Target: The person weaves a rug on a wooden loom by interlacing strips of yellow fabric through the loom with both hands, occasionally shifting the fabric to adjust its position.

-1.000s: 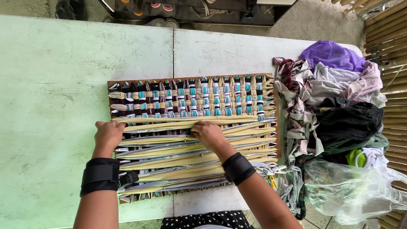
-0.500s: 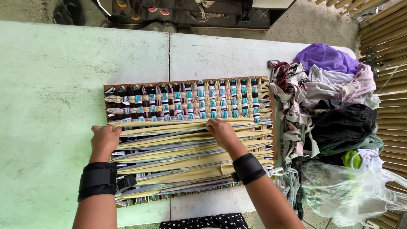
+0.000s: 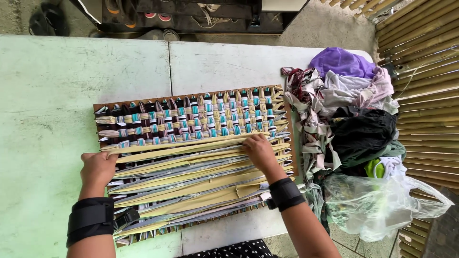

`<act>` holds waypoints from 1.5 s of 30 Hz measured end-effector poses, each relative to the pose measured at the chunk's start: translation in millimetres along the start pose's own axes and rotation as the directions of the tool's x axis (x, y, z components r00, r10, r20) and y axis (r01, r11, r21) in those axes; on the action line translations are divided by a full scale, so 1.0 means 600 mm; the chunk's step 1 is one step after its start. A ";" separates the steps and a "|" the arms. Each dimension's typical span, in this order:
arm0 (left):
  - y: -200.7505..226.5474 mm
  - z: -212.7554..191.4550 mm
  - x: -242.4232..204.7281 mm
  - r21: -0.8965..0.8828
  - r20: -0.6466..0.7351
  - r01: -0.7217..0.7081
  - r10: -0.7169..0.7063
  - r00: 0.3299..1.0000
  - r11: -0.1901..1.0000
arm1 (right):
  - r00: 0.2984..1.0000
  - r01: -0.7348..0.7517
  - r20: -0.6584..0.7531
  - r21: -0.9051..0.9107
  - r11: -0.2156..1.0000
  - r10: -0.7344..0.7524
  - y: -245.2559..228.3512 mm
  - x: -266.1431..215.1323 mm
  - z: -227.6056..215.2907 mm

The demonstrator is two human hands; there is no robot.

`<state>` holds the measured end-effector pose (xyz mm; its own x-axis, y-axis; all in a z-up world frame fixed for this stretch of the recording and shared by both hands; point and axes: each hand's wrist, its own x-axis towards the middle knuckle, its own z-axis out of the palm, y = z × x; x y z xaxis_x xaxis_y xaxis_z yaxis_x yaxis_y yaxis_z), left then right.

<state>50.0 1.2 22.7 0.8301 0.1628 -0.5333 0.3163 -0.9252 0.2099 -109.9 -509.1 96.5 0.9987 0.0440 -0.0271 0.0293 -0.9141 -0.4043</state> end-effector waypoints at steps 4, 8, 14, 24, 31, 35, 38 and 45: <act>-0.006 0.006 0.004 -0.004 -0.006 -0.004 0.004 1.000 1.000 | 0.991 -0.119 -0.061 -0.030 0.992 0.117 0.040 -0.037 -0.026; -0.005 0.003 0.000 0.012 -0.011 -0.009 0.010 1.000 1.000 | 0.944 -0.283 -0.146 0.101 0.954 0.296 0.067 -0.053 -0.025; -0.020 0.016 0.008 0.024 -0.036 -0.039 0.040 0.999 0.999 | 0.874 -0.411 -0.331 -0.115 0.904 0.356 0.081 -0.060 -0.062; -0.014 0.011 0.008 0.037 -0.020 0.021 -0.020 1.000 0.999 | 0.661 -0.723 -0.209 0.079 0.686 0.721 0.190 -0.083 -0.032; -0.032 0.023 0.014 0.019 -0.041 0.010 -0.010 0.999 1.000 | 0.577 -0.709 -0.309 0.270 0.651 0.756 0.231 -0.076 -0.056; -0.026 0.021 0.014 0.010 -0.035 0.026 -0.026 0.999 1.000 | 0.605 -0.706 -0.249 0.270 0.654 0.756 0.263 -0.053 -0.051; -0.030 0.021 0.016 0.023 -0.029 0.033 -0.032 0.999 0.999 | 0.605 -0.712 -0.219 0.281 0.643 0.766 0.258 -0.040 -0.049; -0.038 0.029 0.023 -0.007 -0.044 0.015 -0.015 0.999 1.000 | 0.568 -0.720 -0.043 0.459 0.521 0.822 0.287 -0.036 -0.044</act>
<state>46.4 18.4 -3.6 0.8447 0.1915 -0.4998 0.3315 -0.9204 0.2075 -125.4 -678.3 51.4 0.5934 -0.7434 -0.3086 -0.7228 -0.3235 -0.6107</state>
